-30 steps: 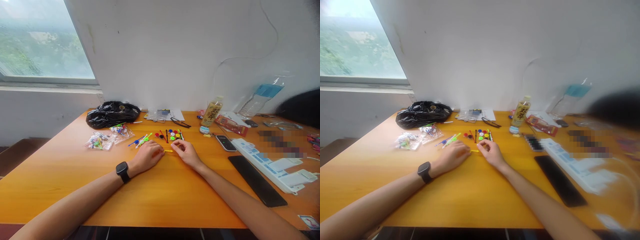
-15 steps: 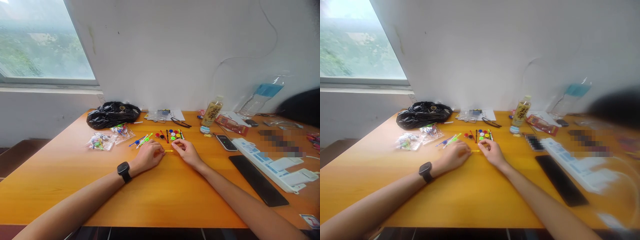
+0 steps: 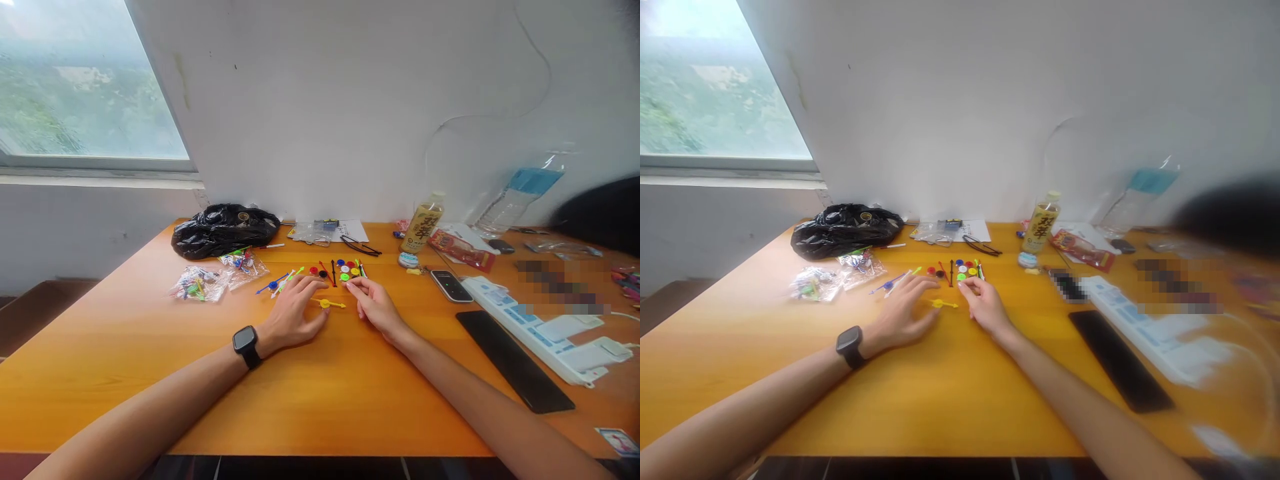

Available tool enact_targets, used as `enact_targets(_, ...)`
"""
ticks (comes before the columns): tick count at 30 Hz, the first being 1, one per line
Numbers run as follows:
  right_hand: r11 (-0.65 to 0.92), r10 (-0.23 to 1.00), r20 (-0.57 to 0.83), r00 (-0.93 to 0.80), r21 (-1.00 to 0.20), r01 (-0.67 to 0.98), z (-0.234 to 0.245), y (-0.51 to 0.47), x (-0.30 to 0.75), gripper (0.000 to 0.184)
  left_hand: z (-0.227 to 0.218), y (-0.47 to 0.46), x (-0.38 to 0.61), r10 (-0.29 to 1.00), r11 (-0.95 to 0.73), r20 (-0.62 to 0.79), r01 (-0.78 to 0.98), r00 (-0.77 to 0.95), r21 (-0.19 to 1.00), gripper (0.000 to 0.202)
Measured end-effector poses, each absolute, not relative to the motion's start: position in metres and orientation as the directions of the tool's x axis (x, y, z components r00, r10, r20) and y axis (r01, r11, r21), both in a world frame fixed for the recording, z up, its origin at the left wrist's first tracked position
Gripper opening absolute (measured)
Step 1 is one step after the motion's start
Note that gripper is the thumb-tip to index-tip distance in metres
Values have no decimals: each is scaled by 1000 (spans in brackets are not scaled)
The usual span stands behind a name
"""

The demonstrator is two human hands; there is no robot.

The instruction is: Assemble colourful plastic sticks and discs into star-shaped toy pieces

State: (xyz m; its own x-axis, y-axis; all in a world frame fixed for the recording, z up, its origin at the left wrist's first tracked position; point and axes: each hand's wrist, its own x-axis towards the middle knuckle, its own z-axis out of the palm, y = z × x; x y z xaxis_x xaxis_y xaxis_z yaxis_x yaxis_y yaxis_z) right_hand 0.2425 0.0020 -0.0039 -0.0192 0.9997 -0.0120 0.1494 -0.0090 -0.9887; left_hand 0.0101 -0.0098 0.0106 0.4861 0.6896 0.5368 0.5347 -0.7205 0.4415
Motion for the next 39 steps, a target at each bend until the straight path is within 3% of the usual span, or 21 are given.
enact_targets(5, -210, 970, -215, -110, -976, 62, 6, -6, 243, 59, 13, -12, 6, 729, -681, 522, 548, 443, 486, 34)
enact_targets(14, -72, 997, -71, 9, -991, 112, -4, 2, 247, 63, 11, -11, 7, 736, -672, 518, 555, 436, 490, 27)
enact_targets(21, -29, 999, -26, 28, -991, 133, -10, 7, 249, 65, 13, -13, 10, 723, -676, 540, 601, 431, 426, 41)
enact_targets(27, -5, 1000, -4, 3, -991, 134, -15, 11, 253, 59, 12, -13, 12, 756, -557, 569, 776, 324, 298, 63)
enact_targets(31, 25, 1000, 22, -21, -988, 155, -16, 12, 254, 58, 4, -4, 6, 809, -441, 527, 862, 260, 250, 57)
enact_targets(35, 33, 999, 28, -34, -988, 150, -16, 12, 255, 58, -3, 6, -4, 876, -354, 435, 889, 207, 289, 56)
enact_targets(39, 34, 999, 28, -41, -988, 150, -17, 13, 255, 59, 0, 7, -6, 899, -369, 372, 856, 231, 361, 55)
